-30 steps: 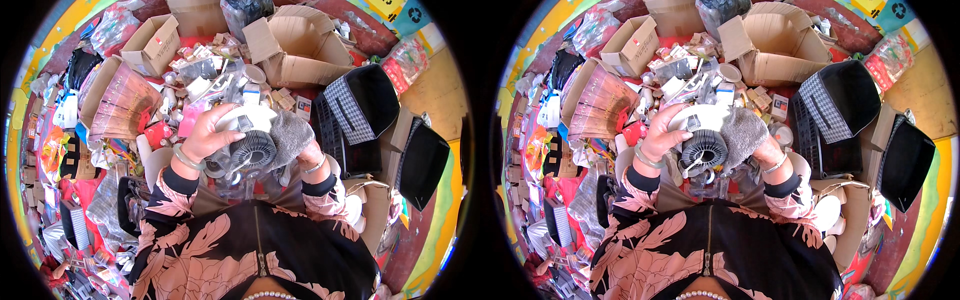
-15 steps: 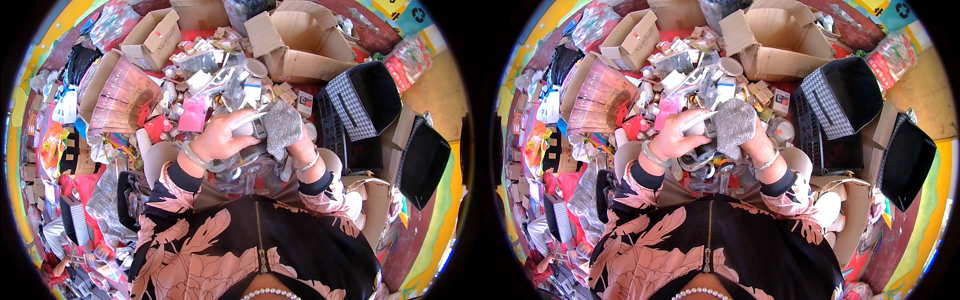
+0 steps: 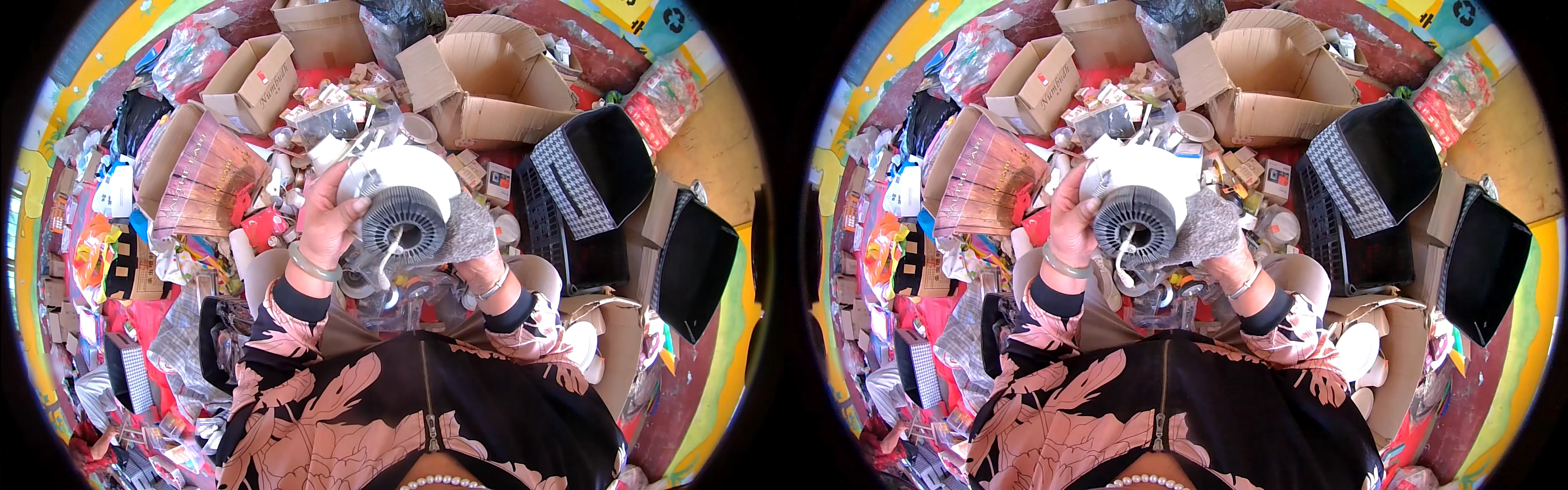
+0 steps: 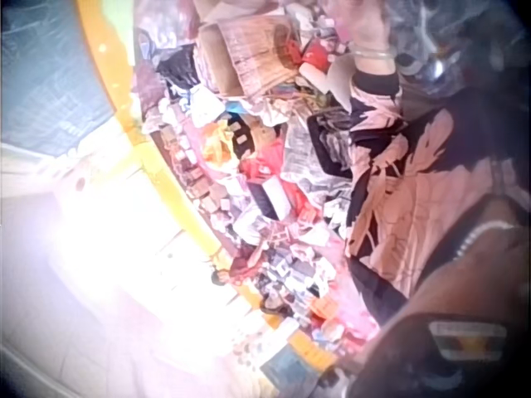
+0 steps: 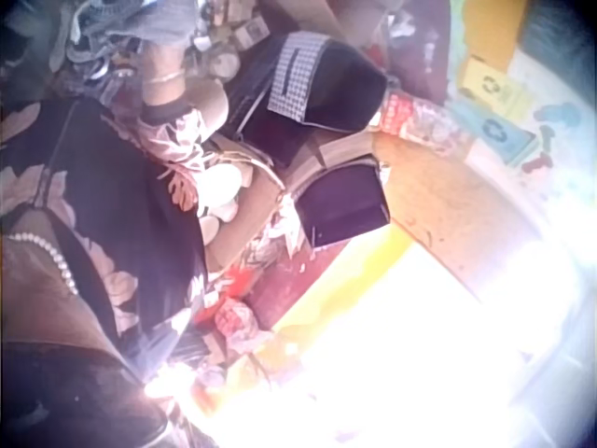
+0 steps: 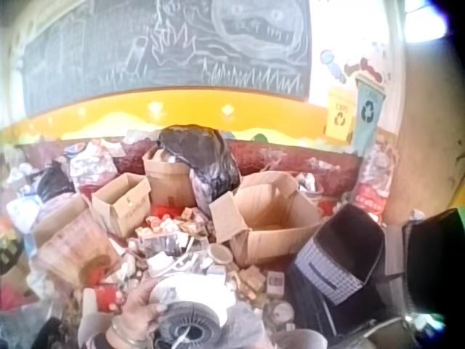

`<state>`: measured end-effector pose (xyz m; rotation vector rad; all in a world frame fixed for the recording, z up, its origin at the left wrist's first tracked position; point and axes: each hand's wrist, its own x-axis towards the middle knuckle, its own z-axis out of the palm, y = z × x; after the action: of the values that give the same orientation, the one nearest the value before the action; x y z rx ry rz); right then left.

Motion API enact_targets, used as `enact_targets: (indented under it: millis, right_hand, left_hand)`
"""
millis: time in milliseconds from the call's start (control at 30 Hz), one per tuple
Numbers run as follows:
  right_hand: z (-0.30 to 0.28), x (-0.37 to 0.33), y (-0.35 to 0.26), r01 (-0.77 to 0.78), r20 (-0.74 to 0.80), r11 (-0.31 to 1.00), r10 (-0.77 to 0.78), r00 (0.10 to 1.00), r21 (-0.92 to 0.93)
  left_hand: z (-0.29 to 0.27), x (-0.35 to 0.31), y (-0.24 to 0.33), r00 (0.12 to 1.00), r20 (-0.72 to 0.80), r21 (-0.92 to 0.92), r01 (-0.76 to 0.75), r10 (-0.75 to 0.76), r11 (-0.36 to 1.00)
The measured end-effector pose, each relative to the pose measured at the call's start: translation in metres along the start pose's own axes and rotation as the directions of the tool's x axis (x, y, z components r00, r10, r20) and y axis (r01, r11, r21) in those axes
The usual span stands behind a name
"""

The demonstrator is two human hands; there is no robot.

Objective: The person sits on the floor and wipes a small white fan with a grey cloth, cleaning the grill and body. They then wipe a white plate and place it into a cardboard box filled with other white plates. Finally, they pick up a white bowl and wipe it with the cloth.

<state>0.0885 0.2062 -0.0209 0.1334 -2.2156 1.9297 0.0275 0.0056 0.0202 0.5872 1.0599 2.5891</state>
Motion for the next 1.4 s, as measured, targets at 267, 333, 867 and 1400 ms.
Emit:
enact_targets:
  millis: [267,333,867,1400]
  right_hand:
    - [-0.029,0.010,-0.019,0.577,0.427,0.389,-0.410,0.806,-0.718]
    - [-0.036,0.010,-0.004,0.552,0.444,0.560,-0.330,0.833,-0.618]
    - [0.003,0.002,0.007,0.162,0.041,0.915,-0.158,0.987,-0.369]
    - [-0.043,0.017,-0.008,0.334,0.192,0.649,-0.282,0.940,-0.683]
  left_hand:
    - [0.004,-0.003,0.000,0.918,0.287,0.551,0.075,-0.273,0.831]
    - [0.007,-0.001,-0.003,0.899,0.307,0.615,0.063,-0.311,0.786]
    - [-0.005,0.009,-0.007,0.995,-0.070,-0.139,-0.084,0.075,0.987]
    - [-0.008,0.017,-0.012,0.927,0.116,0.602,0.221,-0.358,0.767]
